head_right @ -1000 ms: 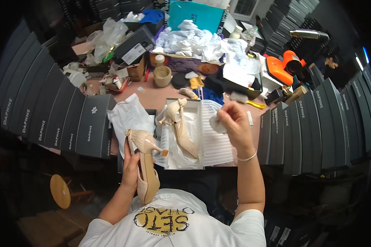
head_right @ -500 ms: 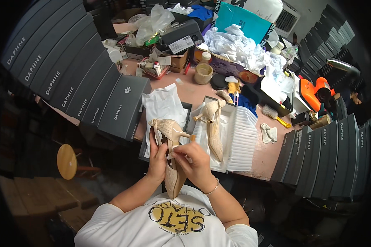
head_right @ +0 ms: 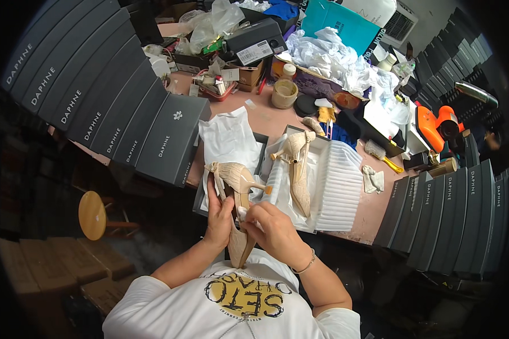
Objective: Inspecting and preparing a pair of beige high-heeled shoes for packaging.
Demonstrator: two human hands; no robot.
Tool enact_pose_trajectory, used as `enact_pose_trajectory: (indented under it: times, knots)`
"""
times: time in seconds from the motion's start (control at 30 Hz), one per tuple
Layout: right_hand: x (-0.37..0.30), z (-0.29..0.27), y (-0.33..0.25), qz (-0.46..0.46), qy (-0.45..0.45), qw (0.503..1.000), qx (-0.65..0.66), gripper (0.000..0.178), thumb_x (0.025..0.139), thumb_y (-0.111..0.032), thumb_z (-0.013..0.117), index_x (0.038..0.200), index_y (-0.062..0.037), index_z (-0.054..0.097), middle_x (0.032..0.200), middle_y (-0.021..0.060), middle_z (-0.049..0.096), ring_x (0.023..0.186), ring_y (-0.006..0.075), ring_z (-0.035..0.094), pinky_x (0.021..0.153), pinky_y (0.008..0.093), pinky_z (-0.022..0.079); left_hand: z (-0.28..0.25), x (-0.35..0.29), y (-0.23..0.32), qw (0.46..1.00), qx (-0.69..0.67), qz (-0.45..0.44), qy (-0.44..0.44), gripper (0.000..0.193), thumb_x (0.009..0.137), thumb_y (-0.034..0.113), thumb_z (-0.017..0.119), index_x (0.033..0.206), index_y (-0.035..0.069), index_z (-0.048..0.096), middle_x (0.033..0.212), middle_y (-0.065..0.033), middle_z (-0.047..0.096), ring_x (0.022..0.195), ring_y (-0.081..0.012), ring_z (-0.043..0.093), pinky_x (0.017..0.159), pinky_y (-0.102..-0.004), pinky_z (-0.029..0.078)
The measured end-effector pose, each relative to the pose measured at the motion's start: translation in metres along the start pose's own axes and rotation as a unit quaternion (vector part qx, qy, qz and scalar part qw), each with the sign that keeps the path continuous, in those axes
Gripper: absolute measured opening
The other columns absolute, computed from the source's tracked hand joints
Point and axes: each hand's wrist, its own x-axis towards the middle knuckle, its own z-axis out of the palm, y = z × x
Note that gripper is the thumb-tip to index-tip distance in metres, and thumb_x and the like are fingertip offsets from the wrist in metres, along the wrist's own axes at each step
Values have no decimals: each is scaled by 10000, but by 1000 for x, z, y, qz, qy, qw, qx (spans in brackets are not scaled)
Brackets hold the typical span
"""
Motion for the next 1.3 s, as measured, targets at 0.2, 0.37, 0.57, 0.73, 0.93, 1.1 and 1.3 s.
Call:
enact_pose_trajectory:
  times: [0.2,0.37,0.57,0.73,0.93,1.1,1.3]
  knots:
    - [-2,0,-4,46,-7,999,-10,266,800,-53,714,1051,-21,632,880,110,631,750,248,621,671,310,497,-4,0,-4,1000,4,12,10,727,923,7,392,1501,160,-22,1257,-142,444,920,-171,588,786,-303,527]
    - [-14,7,4,36,35,997,56,236,810,-59,713,1037,-21,659,917,112,661,792,221,648,714,287,514,-7,0,-1,999,27,-16,-3,709,926,39,348,1501,226,-24,1217,-157,500,903,-204,613,746,-333,557]
    - [-10,3,2,110,46,985,128,192,803,-35,713,989,-16,672,898,108,659,802,199,652,733,284,521,-12,5,-15,998,43,43,8,723,920,35,385,1504,177,-16,1261,-145,447,920,-196,597,779,-321,536]
    - [-9,-5,12,84,15,993,82,178,788,-3,711,962,-23,678,853,84,631,782,173,626,710,281,509,-6,0,-2,1000,8,-16,-19,732,914,23,391,1505,158,-19,1267,-138,428,906,-190,583,794,-321,523]
    - [-4,-14,9,57,34,992,105,171,773,-12,695,938,-51,678,850,97,597,805,262,602,717,328,488,-4,2,-4,1000,13,-5,1,730,919,23,389,1502,176,-23,1242,-149,458,919,-198,596,792,-325,530]
    - [5,-39,-5,-51,23,985,-161,157,748,-4,700,898,-46,679,827,95,594,773,270,575,691,352,467,-3,-2,1,1000,11,-12,19,727,936,39,404,1500,179,-33,1237,-155,475,937,-200,610,801,-331,530]
    - [10,-14,-3,-42,53,997,-24,179,767,-1,703,932,-32,642,881,106,608,765,261,590,662,328,474,3,-3,-1,997,54,50,17,747,910,3,416,1504,126,-21,1362,-147,378,1172,-209,484,989,-337,414]
